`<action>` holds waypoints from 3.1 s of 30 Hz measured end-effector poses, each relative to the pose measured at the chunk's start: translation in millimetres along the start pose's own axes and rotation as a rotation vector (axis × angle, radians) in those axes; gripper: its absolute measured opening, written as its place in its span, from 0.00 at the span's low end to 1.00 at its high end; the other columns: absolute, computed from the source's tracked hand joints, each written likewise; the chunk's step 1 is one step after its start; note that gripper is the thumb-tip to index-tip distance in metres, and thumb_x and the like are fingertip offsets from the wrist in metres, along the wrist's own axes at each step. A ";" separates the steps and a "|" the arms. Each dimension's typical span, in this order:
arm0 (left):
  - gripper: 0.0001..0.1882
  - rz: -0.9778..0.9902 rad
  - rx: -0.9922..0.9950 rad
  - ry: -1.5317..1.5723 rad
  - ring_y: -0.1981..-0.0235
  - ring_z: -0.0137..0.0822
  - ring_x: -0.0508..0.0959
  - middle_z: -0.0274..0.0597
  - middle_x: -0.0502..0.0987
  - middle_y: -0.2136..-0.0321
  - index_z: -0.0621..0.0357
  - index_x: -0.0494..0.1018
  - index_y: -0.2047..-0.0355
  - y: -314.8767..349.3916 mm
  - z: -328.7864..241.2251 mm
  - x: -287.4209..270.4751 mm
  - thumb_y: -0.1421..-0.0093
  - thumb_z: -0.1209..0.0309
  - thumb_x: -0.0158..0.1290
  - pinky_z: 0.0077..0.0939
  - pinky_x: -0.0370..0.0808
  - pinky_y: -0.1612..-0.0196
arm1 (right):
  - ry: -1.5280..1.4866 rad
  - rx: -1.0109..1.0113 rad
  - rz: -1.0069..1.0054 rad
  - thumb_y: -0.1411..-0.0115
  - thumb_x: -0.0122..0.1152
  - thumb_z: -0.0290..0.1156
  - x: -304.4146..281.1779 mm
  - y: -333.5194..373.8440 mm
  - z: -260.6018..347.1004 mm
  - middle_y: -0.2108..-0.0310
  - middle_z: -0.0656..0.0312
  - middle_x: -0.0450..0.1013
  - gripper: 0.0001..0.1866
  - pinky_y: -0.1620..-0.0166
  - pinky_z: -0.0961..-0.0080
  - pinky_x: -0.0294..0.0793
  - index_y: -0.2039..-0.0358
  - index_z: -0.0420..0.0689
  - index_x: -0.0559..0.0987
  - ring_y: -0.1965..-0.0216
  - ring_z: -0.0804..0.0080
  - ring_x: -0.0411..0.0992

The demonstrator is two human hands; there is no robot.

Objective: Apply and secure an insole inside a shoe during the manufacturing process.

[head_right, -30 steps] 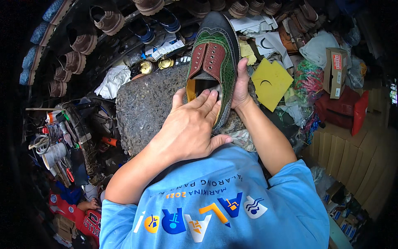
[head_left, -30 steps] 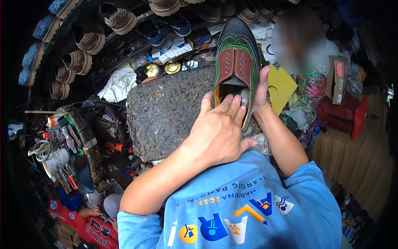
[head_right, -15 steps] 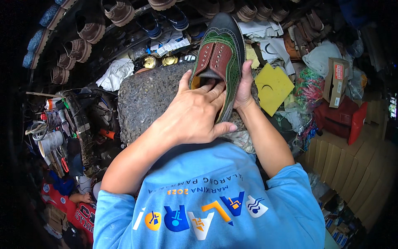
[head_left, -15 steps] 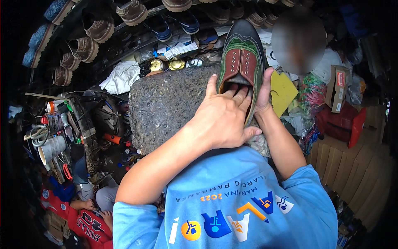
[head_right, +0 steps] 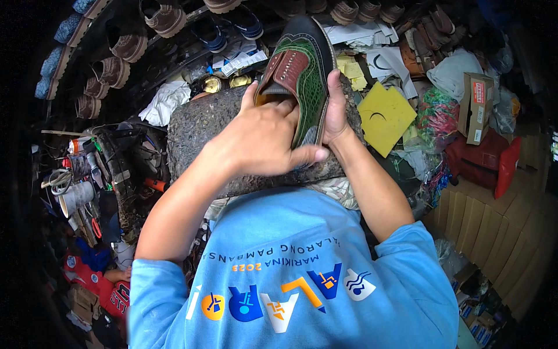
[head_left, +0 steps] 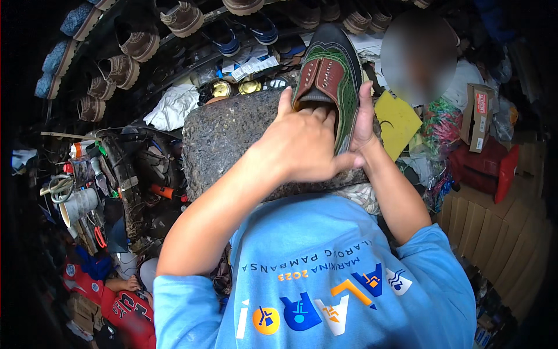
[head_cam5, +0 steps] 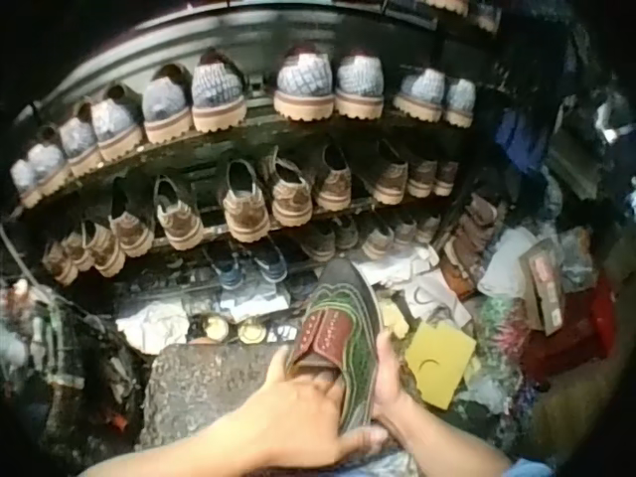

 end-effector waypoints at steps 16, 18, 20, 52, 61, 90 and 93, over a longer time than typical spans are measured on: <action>0.24 -0.476 0.089 0.489 0.56 0.47 0.82 0.52 0.82 0.59 0.63 0.77 0.58 70.1 0.2 -11.7 0.49 0.62 0.72 0.41 0.75 0.49 | -0.105 -0.019 0.058 0.41 0.47 0.79 -24.0 -9.4 -6.7 0.38 0.49 0.71 0.56 0.35 0.55 0.72 0.30 0.40 0.64 0.38 0.56 0.72; 0.16 -0.831 0.033 0.744 0.66 0.32 0.79 0.43 0.80 0.64 0.61 0.70 0.70 88.2 25.0 -6.5 0.48 0.79 0.71 0.26 0.77 0.59 | -0.062 -0.013 0.055 0.40 0.43 0.79 -17.0 -9.1 -5.7 0.36 0.49 0.70 0.56 0.36 0.56 0.73 0.29 0.41 0.62 0.38 0.57 0.72; 0.10 -0.765 -0.113 1.415 0.69 0.23 0.78 0.35 0.80 0.69 0.60 0.74 0.67 95.1 37.2 12.9 0.41 0.78 0.68 0.19 0.75 0.65 | -0.048 -0.029 0.069 0.39 0.43 0.79 -18.3 -7.5 -4.1 0.36 0.50 0.70 0.56 0.35 0.56 0.73 0.29 0.41 0.62 0.38 0.57 0.72; 0.27 -0.694 0.187 0.440 0.40 0.47 0.76 0.55 0.76 0.43 0.68 0.73 0.44 87.6 5.7 -6.1 0.33 0.58 0.58 0.47 0.68 0.38 | -0.065 -0.005 0.022 0.40 0.46 0.79 -20.6 -5.9 -0.8 0.37 0.49 0.71 0.55 0.36 0.56 0.73 0.30 0.41 0.64 0.39 0.56 0.73; 0.43 -0.192 0.210 0.035 0.32 0.54 0.68 0.66 0.74 0.43 0.76 0.69 0.41 42.8 -23.9 28.6 0.32 0.40 0.46 0.70 0.51 0.31 | 0.067 -0.010 -0.017 0.44 0.33 0.86 -25.0 -0.6 -5.0 0.35 0.52 0.69 0.61 0.36 0.58 0.73 0.28 0.44 0.61 0.39 0.58 0.72; 0.48 -0.150 0.122 0.232 0.35 0.59 0.70 0.73 0.75 0.47 0.80 0.51 0.31 27.0 -19.3 9.8 0.35 0.50 0.55 0.79 0.40 0.30 | 0.107 -0.048 0.052 0.42 0.38 0.83 -21.8 3.1 -5.3 0.34 0.50 0.67 0.58 0.33 0.55 0.71 0.28 0.44 0.61 0.36 0.56 0.69; 0.48 0.016 0.039 0.259 0.34 0.58 0.69 0.74 0.72 0.43 0.81 0.53 0.32 15.2 -22.0 11.7 0.35 0.48 0.55 0.78 0.41 0.30 | 0.078 -0.065 -0.024 0.42 0.38 0.83 -23.2 0.1 -5.0 0.34 0.50 0.67 0.59 0.34 0.53 0.72 0.28 0.43 0.61 0.38 0.55 0.71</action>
Point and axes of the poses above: each hand's wrist, its own y-axis away from the middle knuckle, its own x-axis out of the palm, z = x × y, the point moved 4 cm from there along -y, towards the middle knuckle
